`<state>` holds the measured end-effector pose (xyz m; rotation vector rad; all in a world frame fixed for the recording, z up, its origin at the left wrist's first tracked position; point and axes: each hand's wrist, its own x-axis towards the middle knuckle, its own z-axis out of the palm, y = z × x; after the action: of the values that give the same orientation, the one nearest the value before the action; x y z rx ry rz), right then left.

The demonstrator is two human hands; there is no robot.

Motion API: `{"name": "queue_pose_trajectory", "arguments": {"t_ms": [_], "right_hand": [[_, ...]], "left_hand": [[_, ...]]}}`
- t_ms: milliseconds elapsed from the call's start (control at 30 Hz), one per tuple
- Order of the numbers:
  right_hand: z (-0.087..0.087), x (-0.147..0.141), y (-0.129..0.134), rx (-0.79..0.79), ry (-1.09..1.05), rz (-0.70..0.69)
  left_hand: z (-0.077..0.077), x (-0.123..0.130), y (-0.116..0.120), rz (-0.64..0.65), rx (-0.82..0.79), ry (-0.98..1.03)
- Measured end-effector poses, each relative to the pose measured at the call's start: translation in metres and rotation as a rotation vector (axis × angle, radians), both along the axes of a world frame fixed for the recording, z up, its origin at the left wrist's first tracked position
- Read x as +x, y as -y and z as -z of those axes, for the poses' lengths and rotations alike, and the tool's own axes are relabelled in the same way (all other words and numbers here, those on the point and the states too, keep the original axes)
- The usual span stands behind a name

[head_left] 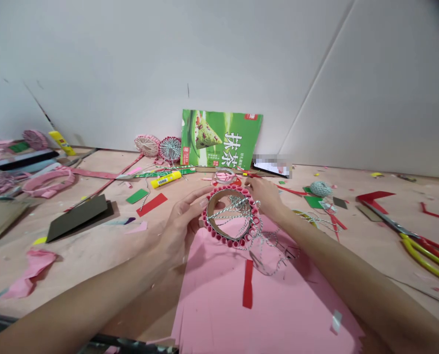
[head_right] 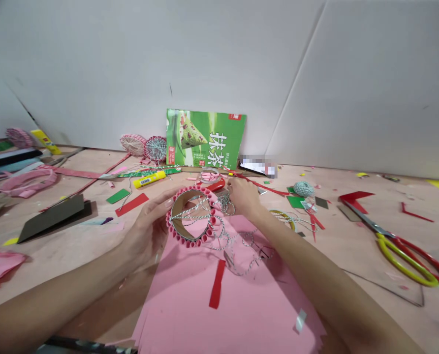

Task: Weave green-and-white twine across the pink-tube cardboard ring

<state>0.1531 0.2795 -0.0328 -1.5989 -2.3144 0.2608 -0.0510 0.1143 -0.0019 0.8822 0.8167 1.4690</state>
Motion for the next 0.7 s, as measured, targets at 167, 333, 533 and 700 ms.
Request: {"name": "queue_pose_trajectory", "arguments": {"t_ms": [167,333,533,700], "right_hand": [[-0.007,-0.005,0.006,-0.099,-0.262,-0.18],[-0.01,-0.018,0.033,-0.424,-0.518,-0.662],[-0.007,-0.018,0.04,-0.656,-0.626,-0.8],[-0.013,-0.023,0.04,-0.616,-0.62,-0.784]], "left_hand": [[0.003,0.001,-0.001,-0.01,0.004,0.003],[0.006,0.001,-0.002,-0.033,0.003,0.032],[0.002,0.002,-0.001,-0.045,0.022,0.01],[0.002,0.002,-0.001,-0.047,-0.019,0.006]]}}
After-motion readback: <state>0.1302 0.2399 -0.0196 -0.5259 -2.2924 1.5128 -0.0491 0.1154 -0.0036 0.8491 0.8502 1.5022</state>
